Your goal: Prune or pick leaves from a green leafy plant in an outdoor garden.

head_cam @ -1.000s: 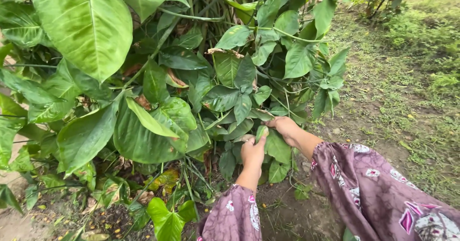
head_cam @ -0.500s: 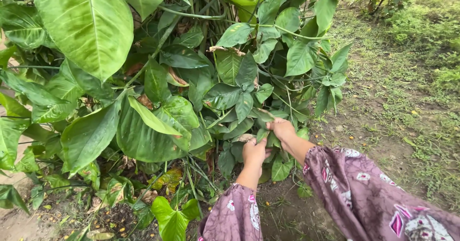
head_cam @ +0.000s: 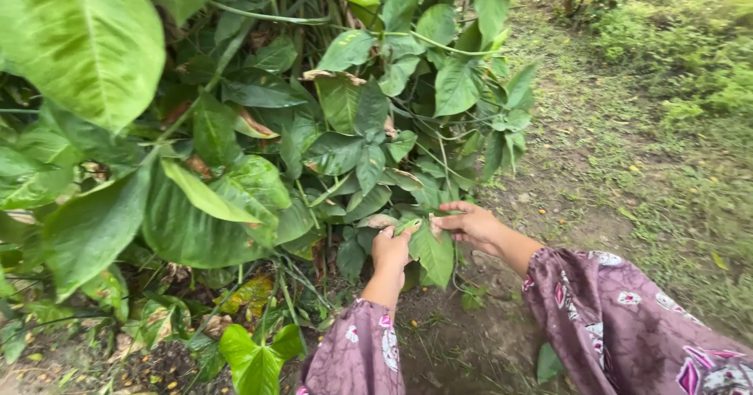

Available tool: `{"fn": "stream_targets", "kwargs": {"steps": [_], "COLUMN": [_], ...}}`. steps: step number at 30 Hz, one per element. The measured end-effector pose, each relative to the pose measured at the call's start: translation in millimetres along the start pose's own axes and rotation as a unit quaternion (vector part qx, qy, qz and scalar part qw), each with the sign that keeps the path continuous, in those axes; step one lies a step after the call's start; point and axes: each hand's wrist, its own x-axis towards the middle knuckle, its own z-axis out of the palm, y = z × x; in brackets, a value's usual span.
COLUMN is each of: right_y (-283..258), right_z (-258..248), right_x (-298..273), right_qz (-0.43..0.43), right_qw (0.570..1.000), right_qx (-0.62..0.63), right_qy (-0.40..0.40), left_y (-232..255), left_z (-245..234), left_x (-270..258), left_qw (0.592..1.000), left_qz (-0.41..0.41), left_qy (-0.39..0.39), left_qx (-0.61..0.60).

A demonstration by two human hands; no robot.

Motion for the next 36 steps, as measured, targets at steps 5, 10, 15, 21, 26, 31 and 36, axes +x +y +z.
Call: {"fn": "stream_targets", "kwargs": {"steps": [5, 10, 15, 21, 26, 31, 36], "right_y": [13, 4, 12, 57, 105, 129, 90], "right_z": [-47, -110, -183, -293, -354, -385, -319], "right_x": [-23, -49, -94, -106, -101, -72, -45], "right_qz": [0.025, 0.068, 0.116, 0.182, 0.244, 0.312, 0.139], "right_qw": [1.000, 0.996, 0.989, 0.966, 0.951, 0.786, 0.854], "right_qx": [-0.006, -0.054, -0.066, -0.103, -0.123, -0.502, -0.390], "right_qy": [-0.018, -0.004, 0.070, 0.150, 0.142, 0.180, 0.317], "left_y": [-30, -58, -77, -91, -115, -124, -107], "left_z": [16, 48, 80, 131, 161, 182, 178], "left_x": [0, 1, -11, -39, -49, -59, -46], "left_qw": [0.994, 0.970, 0.951, 0.932, 0.920, 0.912, 0.918], "left_qz": [-0.051, -0.088, -0.126, -0.140, -0.163, -0.159, -0.192], "left_qy": [-0.095, -0.224, -0.283, -0.328, -0.347, -0.360, -0.343], "left_qx": [-0.027, -0.035, -0.006, 0.064, 0.080, 0.115, 0.056]}}
